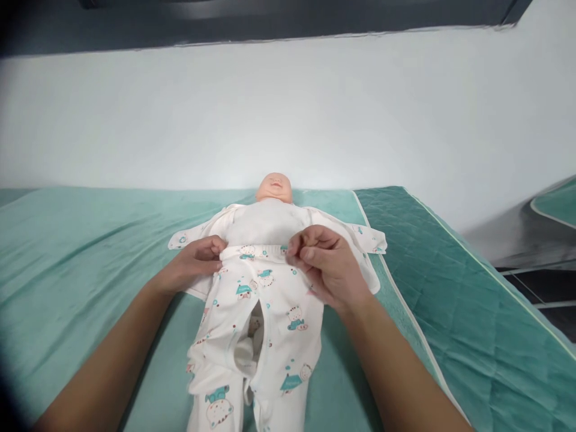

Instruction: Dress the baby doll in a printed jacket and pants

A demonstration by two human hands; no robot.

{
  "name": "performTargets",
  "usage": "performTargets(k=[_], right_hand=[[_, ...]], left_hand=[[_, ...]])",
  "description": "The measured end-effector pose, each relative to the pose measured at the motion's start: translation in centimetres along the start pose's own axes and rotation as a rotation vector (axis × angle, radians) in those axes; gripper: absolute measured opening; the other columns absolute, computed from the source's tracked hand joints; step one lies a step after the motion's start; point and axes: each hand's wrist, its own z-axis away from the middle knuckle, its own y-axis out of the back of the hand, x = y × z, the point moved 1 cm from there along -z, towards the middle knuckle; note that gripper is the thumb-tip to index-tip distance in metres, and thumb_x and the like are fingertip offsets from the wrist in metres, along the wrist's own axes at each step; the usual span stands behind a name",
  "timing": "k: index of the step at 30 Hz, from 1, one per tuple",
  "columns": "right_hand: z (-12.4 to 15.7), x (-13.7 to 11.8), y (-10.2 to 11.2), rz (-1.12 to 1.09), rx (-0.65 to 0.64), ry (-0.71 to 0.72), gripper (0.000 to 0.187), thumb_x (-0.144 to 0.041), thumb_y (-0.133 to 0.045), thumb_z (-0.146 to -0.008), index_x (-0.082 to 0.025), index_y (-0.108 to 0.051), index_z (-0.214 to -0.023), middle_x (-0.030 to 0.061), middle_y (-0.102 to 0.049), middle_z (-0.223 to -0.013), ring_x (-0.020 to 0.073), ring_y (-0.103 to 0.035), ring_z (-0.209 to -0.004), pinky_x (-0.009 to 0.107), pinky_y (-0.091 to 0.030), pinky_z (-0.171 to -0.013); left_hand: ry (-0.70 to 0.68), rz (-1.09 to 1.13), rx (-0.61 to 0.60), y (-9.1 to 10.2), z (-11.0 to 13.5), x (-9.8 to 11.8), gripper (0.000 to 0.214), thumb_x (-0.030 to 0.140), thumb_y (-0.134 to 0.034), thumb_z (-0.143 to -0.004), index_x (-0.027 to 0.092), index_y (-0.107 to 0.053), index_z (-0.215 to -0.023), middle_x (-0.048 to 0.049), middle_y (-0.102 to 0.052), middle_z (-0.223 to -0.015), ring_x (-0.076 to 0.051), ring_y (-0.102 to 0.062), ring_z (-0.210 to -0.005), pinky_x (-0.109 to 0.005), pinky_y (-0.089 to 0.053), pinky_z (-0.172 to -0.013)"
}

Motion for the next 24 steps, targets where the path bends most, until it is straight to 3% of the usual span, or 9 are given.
performTargets(k=[3, 5, 10, 18, 21, 24], right_hand=[[-0.7, -0.8, 2.1, 0.137, 0.099, 0.085, 0.023, -0.031, -0.088, -0.066, -0.025, -0.066, -0.07, -0.0013, -0.067, -0.076, 0.0119, -0.055, -0.062, 0.03, -0.05, -0.062], [-1.0, -0.7, 2.7, 0.204, 0.134, 0.101, 0.016, -0.026, -0.085, -0.069, -0.025, -0.069, -0.073, -0.0009, -0.069, -0.081, 0.0125, -0.06, -0.069, 0.03, -0.052, -0.068], [-1.0, 0.2, 2.0, 0.377, 0.164, 0.053, 0.014, -0.026, -0.084, -0.071, -0.021, -0.072, -0.077, 0.004, -0.074, -0.093, 0.0192, -0.067, -0.093, 0.036, -0.052, -0.087], [-1.1, -0.2, 2.2, 0.609, 0.141, -0.017, 0.017, -0.034, -0.075, -0.079, -0.02, -0.073, -0.088, 0.0058, -0.073, -0.099, 0.0185, -0.065, -0.088, 0.033, -0.052, -0.078], [-1.0, -0.9, 2.7, 0.744, 0.027, -0.032, 0.015, -0.035, -0.069, -0.084, -0.021, -0.071, -0.09, 0.004, -0.07, -0.094, 0.0171, -0.061, -0.084, 0.031, -0.048, -0.073], [-0.7, -1.6, 2.6, 0.829, -0.164, -0.036, 0.015, -0.036, -0.068, -0.086, -0.022, -0.066, -0.089, 0.0013, -0.063, -0.088, 0.0157, -0.055, -0.081, 0.03, -0.044, -0.07]], left_hand=[[-0.127, 0.061, 0.199, 0.0, -0.2, -0.3, 0.03, 0.028, -0.083, -0.067, 0.017, -0.057, -0.078, 0.0023, -0.055, -0.074, -0.011, -0.05, -0.068, -0.024, -0.038, -0.065], [-0.179, 0.081, 0.257, 0.0, -0.3, -0.5, 0.03, 0.027, -0.084, -0.066, 0.017, -0.058, -0.076, 0.002, -0.055, -0.074, -0.011, -0.05, -0.069, -0.024, -0.038, -0.066], [-0.089, 0.019, 0.136, -0.1, -0.3, -0.2, 0.028, 0.033, -0.08, -0.072, 0.017, -0.059, -0.081, 0.0005, -0.055, -0.077, -0.012, -0.05, -0.072, -0.024, -0.038, -0.066], [0.076, -0.081, -0.042, 0.7, -0.1, 0.0, 0.029, 0.04, -0.073, -0.08, 0.016, -0.057, -0.081, 0.0002, -0.055, -0.077, -0.012, -0.05, -0.072, -0.024, -0.037, -0.065], [0.083, -0.048, -0.105, 0.8, -0.1, 0.0, 0.028, 0.039, -0.073, -0.079, 0.016, -0.057, -0.082, -0.0004, -0.057, -0.078, -0.013, -0.051, -0.073, -0.024, -0.039, -0.067], [0.037, -0.043, -0.073, 0.6, -0.2, -0.2, 0.026, 0.037, -0.072, -0.081, 0.016, -0.059, -0.083, -0.0013, -0.058, -0.079, -0.013, -0.052, -0.073, -0.025, -0.039, -0.067]])
